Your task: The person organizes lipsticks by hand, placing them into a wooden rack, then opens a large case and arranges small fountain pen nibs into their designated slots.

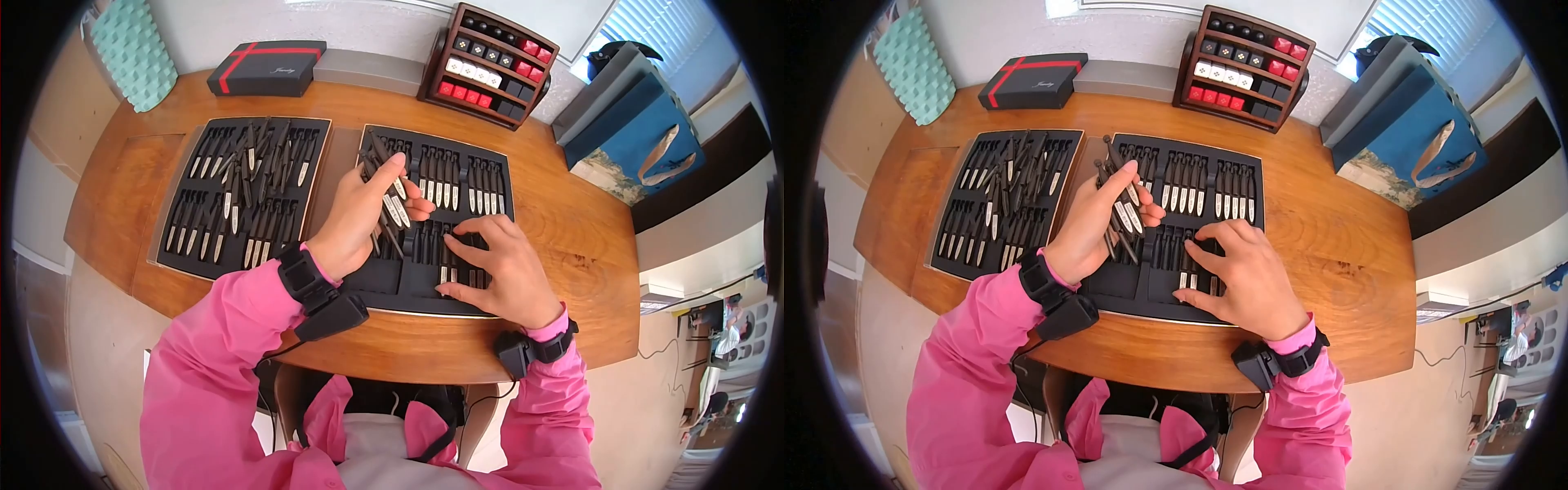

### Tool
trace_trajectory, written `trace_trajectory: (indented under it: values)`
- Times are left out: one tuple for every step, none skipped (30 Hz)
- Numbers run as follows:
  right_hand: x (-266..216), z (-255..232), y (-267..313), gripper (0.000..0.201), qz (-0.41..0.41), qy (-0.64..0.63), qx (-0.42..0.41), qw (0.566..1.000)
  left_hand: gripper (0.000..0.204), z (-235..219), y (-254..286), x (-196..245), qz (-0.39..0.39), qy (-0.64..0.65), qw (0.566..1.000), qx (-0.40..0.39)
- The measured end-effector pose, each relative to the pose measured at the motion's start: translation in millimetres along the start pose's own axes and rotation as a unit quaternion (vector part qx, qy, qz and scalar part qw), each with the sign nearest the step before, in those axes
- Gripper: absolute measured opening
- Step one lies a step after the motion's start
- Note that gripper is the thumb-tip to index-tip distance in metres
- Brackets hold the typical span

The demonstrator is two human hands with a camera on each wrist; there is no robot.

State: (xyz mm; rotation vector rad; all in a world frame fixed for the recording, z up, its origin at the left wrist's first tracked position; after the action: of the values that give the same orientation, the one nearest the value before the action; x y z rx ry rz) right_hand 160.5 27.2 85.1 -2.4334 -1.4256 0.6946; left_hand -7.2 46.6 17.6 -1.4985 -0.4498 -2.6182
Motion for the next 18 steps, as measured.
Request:
trace_trajectory:
  values:
    - [-2,0,0,0.047,0.001,0.000,-0.001,1.000,0.034,0,0,0,-0.001,0.001,1.000,0.000]
    - [-4,0,-1,0.047,-0.006,0.021,-0.007,1.000,0.034,1,1,0,0.000,0.003,1.000,0.000]
    - [-6,1,-1,0.046,-0.012,0.042,-0.012,0.999,0.034,1,1,1,0.001,0.006,1.000,-0.001]
    - [-8,0,-2,0.046,-0.013,0.042,-0.013,0.999,0.034,1,1,0,0.001,0.007,1.000,0.000]
    - [-10,0,-4,0.045,-0.018,0.050,-0.018,0.998,0.033,0,0,-1,-0.002,0.006,1.000,0.000]
    - [-11,1,-5,0.045,-0.023,0.059,-0.022,0.998,0.033,0,0,-1,-0.004,0.004,1.000,0.001]
    - [-11,2,-5,0.045,-0.024,0.059,-0.022,0.998,0.033,0,0,-1,-0.003,0.004,1.000,0.002]
    - [-12,2,-5,0.044,-0.026,0.061,-0.021,0.998,0.033,1,1,0,-0.006,0.007,1.000,-0.001]
    - [-12,2,-6,0.044,-0.027,0.064,-0.020,0.997,0.032,2,1,0,-0.008,0.009,1.000,-0.004]
    - [-12,2,-6,0.044,-0.028,0.063,-0.020,0.997,0.032,3,2,0,-0.008,0.010,1.000,-0.004]
    - [-12,2,-6,0.043,-0.030,0.058,-0.026,0.998,0.032,4,2,-2,-0.014,0.016,1.000,-0.005]
    - [-12,3,-7,0.042,-0.032,0.053,-0.032,0.998,0.031,5,3,-2,-0.021,0.022,1.000,-0.006]
    - [-12,3,-7,0.042,-0.032,0.053,-0.031,0.998,0.031,6,4,-2,-0.021,0.022,1.000,-0.006]
    - [-12,4,-7,0.040,-0.034,0.051,-0.032,0.998,0.030,8,5,-4,-0.037,0.018,0.999,-0.013]
    - [-12,4,-7,0.039,-0.035,0.049,-0.033,0.998,0.029,10,6,-6,-0.053,0.015,0.998,-0.021]
    - [-11,6,-7,0.039,-0.036,0.049,-0.033,0.998,0.029,9,6,-6,-0.052,0.015,0.998,-0.021]
    - [-9,5,-7,0.038,-0.032,0.024,-0.019,0.999,0.028,16,8,-11,-0.078,-0.016,0.995,-0.063]
    - [-6,3,-6,0.037,-0.027,-0.002,-0.004,1.000,0.027,22,12,-17,-0.104,-0.048,0.988,-0.106]
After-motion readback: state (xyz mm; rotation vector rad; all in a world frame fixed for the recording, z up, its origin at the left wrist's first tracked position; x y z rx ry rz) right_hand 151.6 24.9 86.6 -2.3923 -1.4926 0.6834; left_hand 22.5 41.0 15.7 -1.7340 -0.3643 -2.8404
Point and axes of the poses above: each hand's wrist, its own y-axis away from the middle knuckle, its own z-axis out of the palm, x = y × z, the point moved 9 cm from there along -y, towards the middle knuckle, and after that the axes turned 8 degrees about x, right-handed, at the moved point
